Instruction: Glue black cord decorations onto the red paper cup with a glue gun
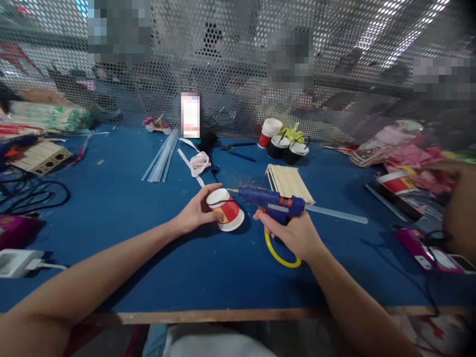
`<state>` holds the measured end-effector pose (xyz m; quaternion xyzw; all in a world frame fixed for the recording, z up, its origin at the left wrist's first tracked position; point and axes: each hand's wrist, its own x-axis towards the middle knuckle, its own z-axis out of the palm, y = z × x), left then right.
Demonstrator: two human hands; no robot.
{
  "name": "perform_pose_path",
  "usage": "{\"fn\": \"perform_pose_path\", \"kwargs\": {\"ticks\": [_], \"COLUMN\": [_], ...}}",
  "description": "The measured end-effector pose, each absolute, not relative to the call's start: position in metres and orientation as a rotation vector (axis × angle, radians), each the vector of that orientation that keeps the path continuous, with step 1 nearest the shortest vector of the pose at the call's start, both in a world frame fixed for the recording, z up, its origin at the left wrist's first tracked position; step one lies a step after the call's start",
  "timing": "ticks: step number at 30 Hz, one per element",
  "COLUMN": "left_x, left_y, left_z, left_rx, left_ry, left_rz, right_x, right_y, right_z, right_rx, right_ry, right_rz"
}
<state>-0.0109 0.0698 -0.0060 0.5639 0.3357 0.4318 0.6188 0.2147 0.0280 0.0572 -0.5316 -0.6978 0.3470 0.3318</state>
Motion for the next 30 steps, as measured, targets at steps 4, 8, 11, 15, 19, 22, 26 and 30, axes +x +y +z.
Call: {"fn": "perform_pose_path", "kwargs": {"ticks": [4,8,11,15,19,22,26,30], "left_x": [-0.01,-0.01,-0.01,-0.01,-0.012,-0.012,-0.011,-0.01], "left_y": [0.072,0.072,0.072,0.072,0.073,0.073,0.072,0.072], "left_z": [-0.008,-0.007,-0.007,-0.009,-0.011,-0.011,-0.01,-0.009], "left_rx": [1.273,1.273,1.275,1.285,1.309,1.318,1.308,1.301], "left_ry": [0.769,0.764,0.748,0.719,0.721,0.719,0.717,0.719], "left_rz": [1.007,1.011,1.014,1.015,1.005,1.0,1.008,1.007], "right_x": [0.222,0.233,0.23,0.214,0.207,0.208,0.211,0.209], "right_y": [0.028,0.031,0.031,0.027,0.024,0.024,0.024,0.024], "right_z": [0.045,0.034,0.036,0.045,0.051,0.051,0.049,0.05], "right_rx": [-1.399,-1.327,-1.312,-1.313,-1.299,-1.31,-1.357,-1.364], "right_ry": [-2.002,-2.135,-2.162,-2.065,-2.029,-2.021,-1.992,-1.986], "right_rz": [0.558,0.385,0.348,0.388,0.396,0.409,0.376,0.401]}}
